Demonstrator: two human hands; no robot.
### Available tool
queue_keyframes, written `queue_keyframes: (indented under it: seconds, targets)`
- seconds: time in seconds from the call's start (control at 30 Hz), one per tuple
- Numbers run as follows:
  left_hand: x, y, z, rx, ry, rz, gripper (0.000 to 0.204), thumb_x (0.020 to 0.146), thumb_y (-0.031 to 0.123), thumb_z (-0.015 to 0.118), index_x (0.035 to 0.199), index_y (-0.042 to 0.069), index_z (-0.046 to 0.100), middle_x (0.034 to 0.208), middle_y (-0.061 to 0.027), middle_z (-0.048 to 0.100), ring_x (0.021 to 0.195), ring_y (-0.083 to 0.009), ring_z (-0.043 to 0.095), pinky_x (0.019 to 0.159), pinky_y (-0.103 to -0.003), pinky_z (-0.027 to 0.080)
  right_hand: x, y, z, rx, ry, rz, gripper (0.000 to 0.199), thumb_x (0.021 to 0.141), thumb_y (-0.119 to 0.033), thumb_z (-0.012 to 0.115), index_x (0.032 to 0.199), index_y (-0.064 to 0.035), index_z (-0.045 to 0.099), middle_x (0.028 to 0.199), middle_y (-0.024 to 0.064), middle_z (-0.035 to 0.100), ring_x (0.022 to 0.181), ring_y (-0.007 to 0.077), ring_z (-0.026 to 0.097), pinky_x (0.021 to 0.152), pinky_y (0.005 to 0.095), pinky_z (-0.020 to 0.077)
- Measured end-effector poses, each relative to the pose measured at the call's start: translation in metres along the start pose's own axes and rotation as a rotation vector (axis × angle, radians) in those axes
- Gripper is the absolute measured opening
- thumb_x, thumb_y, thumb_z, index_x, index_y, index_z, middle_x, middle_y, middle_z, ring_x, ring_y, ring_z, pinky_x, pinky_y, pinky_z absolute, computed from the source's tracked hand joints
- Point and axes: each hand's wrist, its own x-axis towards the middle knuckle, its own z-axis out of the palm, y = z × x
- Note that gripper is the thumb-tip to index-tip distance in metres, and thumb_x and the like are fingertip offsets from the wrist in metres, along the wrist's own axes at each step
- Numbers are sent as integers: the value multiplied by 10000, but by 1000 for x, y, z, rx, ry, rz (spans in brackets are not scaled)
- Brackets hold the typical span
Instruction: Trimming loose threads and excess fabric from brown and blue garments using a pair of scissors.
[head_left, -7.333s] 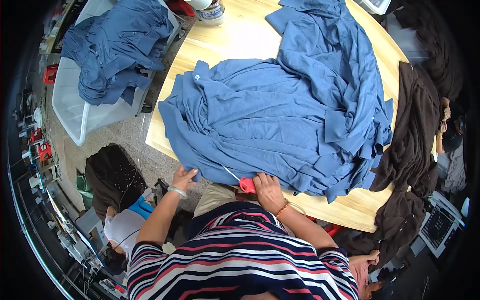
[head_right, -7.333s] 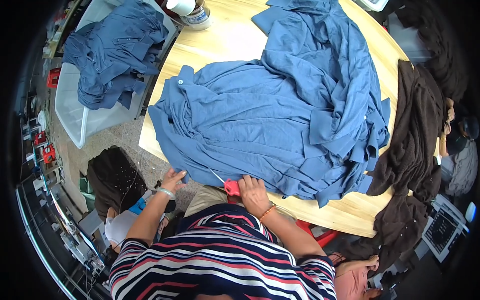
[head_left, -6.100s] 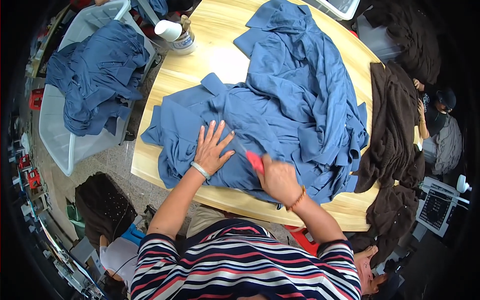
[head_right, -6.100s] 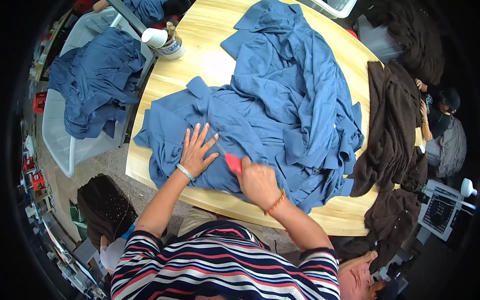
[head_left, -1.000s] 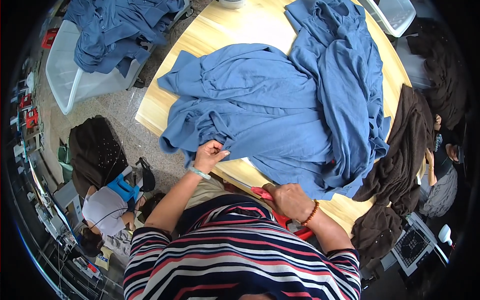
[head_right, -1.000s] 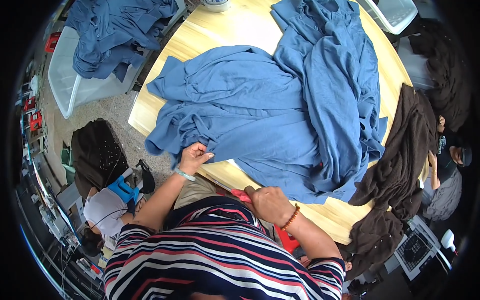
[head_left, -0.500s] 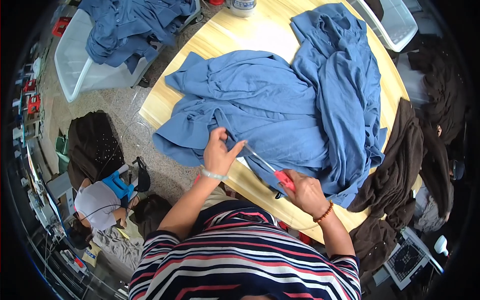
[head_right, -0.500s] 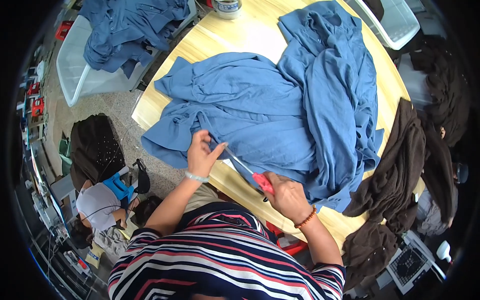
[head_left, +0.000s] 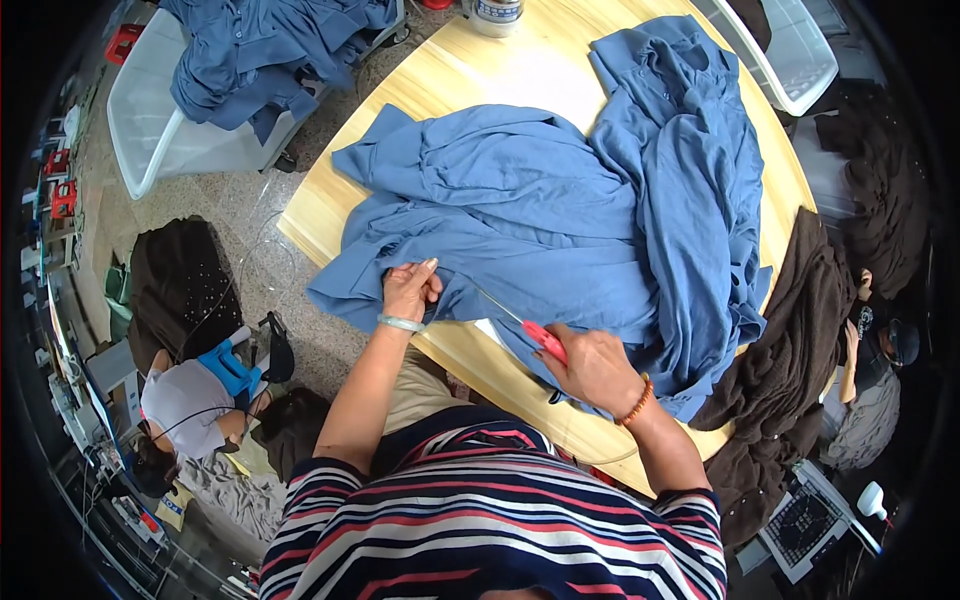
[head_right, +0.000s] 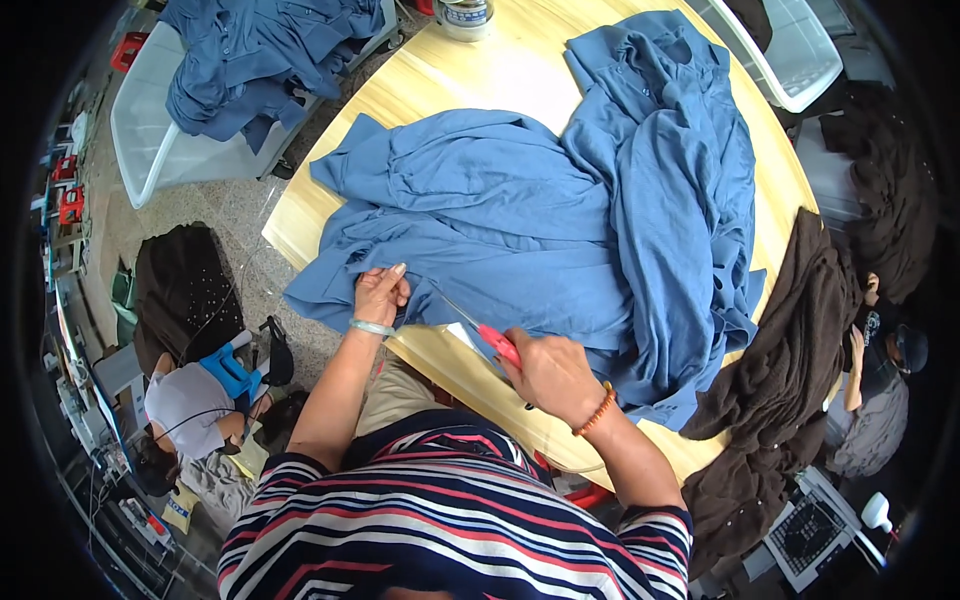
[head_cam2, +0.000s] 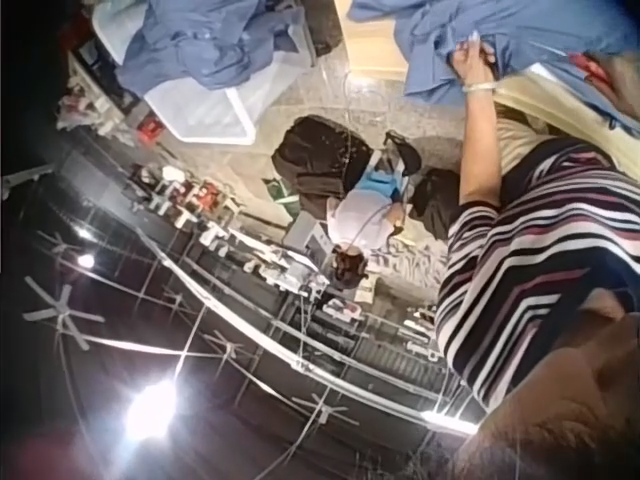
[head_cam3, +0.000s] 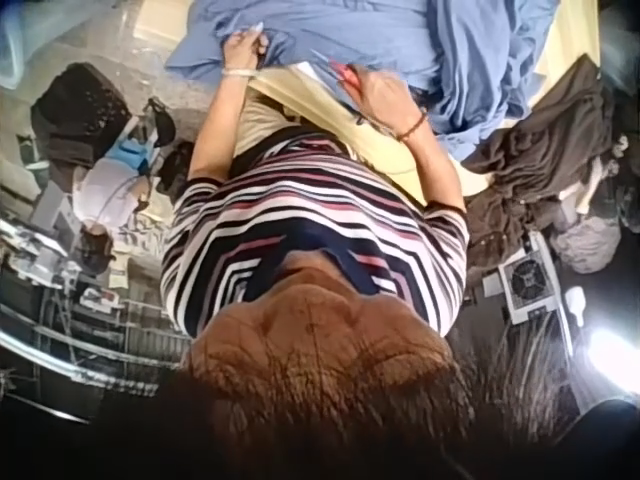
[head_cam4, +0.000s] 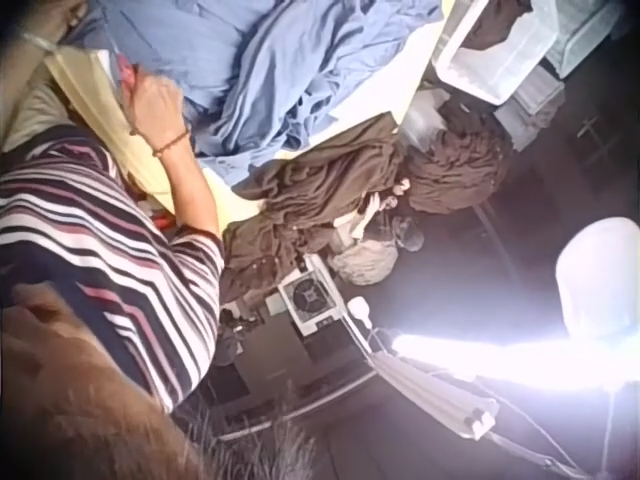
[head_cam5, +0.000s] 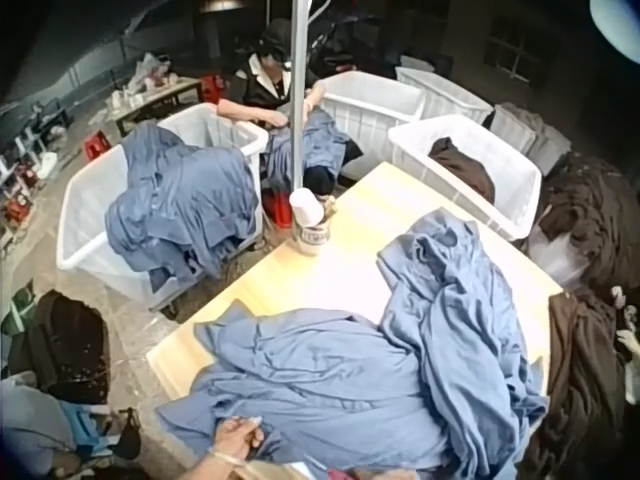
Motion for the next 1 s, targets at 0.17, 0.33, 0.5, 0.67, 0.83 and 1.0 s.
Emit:
queue_keyframes:
  seconds: [0.17,0.33,0.5,0.67,0.83,1.0]
  targets:
    - [7,-8,1,-57,17,-33,64,895,37,632,889,38,569,796,-105,665,786,-263,710,631,-309,601,62,-25,6,-21,-29,-52,275,895,-295,567,970,-31,591,707,216,639,683,407,638,614,511,494]
    - [9,-14,-7,-110,-29,-16,67,871,26,660,916,55,620,832,-77,675,802,-253,709,683,-347,615,60,-27,1,-68,-130,0,294,891,-318,575,954,-31,596,733,219,649,719,409,648,631,521,498]
    - [1,1,-2,-15,-9,-60,67,872,23,654,930,54,642,797,-46,652,731,-164,672,698,-330,608,-5,5,2,-79,-78,113,306,877,-331,602,998,-51,620,673,201,637,636,391,644,582,491,505]
    - [5,2,-2,1,-54,-67,60,872,44,660,920,40,625,798,-56,664,743,-189,689,681,-315,598,15,-26,6,-70,-27,81,329,882,-345,595,1021,-46,611,649,212,622,639,397,637,592,505,502]
    - [-2,18,7,231,30,-217,189,857,74,688,989,8,570,858,-119,684,739,-221,697,638,-302,562,34,-24,13,-67,-25,-84,299,893,-322,595,1020,-52,605,647,207,613,627,399,619,559,484,479]
    - [-50,11,-1,1009,-263,302,336,816,179,733,1071,7,598,814,-92,698,614,-175,627,592,-320,496,-6,1,22,-61,-62,-18,331,884,-335,594,1043,-44,598,655,202,621,619,391,626,555,473,485]
